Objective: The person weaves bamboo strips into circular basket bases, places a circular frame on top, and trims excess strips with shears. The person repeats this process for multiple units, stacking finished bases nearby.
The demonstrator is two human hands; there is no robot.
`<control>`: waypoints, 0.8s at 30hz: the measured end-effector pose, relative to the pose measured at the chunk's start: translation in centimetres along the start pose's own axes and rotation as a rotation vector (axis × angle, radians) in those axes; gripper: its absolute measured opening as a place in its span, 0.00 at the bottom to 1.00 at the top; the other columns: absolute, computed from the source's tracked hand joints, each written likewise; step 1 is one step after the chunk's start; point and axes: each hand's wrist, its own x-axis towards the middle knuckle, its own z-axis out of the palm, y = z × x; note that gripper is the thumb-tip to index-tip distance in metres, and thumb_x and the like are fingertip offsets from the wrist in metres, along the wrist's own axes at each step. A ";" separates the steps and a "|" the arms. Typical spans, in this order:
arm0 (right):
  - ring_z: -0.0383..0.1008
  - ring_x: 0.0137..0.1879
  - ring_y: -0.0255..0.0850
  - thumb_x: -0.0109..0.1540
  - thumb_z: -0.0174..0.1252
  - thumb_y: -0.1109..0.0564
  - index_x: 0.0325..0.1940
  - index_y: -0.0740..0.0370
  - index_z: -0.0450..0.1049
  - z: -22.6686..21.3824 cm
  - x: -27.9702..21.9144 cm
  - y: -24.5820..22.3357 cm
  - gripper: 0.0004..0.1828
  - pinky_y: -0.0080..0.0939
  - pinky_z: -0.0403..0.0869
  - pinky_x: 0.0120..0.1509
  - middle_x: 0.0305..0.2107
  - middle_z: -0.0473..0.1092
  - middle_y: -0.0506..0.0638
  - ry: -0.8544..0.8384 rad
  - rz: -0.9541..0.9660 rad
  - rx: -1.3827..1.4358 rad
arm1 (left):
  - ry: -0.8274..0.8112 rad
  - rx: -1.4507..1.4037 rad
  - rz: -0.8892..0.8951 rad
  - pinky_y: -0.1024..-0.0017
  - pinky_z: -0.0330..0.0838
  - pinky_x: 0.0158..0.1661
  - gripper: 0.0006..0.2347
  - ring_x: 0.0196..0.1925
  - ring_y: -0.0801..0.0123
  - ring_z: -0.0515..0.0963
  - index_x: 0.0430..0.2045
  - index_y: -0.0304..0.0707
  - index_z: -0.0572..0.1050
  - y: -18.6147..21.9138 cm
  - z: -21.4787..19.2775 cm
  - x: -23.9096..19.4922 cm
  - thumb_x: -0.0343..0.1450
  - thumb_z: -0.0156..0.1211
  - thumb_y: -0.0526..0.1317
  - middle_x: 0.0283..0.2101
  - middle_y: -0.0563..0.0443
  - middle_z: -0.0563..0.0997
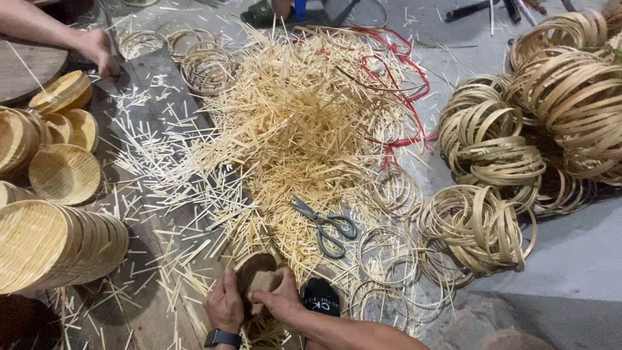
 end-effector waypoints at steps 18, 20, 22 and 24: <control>0.76 0.43 0.47 0.54 0.63 0.52 0.49 0.64 0.70 -8.4 4.0 3.0 0.23 0.47 0.78 0.47 0.39 0.73 0.55 -0.294 0.166 0.706 | 0.176 -0.323 -0.604 0.65 0.71 0.39 0.25 0.35 0.67 0.74 0.45 0.28 0.82 -11.3 -1.2 4.9 0.75 0.56 0.57 0.32 0.45 0.82; 0.77 0.44 0.49 0.57 0.59 0.49 0.48 0.65 0.73 -10.1 4.7 4.0 0.21 0.48 0.78 0.48 0.39 0.75 0.56 -0.345 0.142 0.804 | 0.207 -0.597 -0.716 0.66 0.73 0.40 0.22 0.37 0.68 0.76 0.46 0.29 0.80 -13.0 -2.5 5.1 0.74 0.58 0.54 0.36 0.51 0.83; 0.74 0.45 0.50 0.62 0.61 0.54 0.53 0.67 0.71 -11.1 4.7 4.7 0.19 0.50 0.74 0.48 0.41 0.72 0.58 -0.306 0.018 0.657 | 0.222 -0.749 -0.771 0.67 0.74 0.42 0.21 0.38 0.69 0.78 0.48 0.29 0.78 -14.1 -3.1 5.3 0.74 0.58 0.52 0.40 0.53 0.83; 0.74 0.46 0.49 0.62 0.60 0.56 0.55 0.67 0.70 -11.3 4.2 5.0 0.20 0.49 0.74 0.50 0.43 0.72 0.58 -0.316 0.002 0.582 | 0.216 -0.764 -0.795 0.68 0.74 0.42 0.22 0.39 0.70 0.79 0.50 0.27 0.77 -14.3 -2.9 5.2 0.75 0.58 0.52 0.43 0.52 0.83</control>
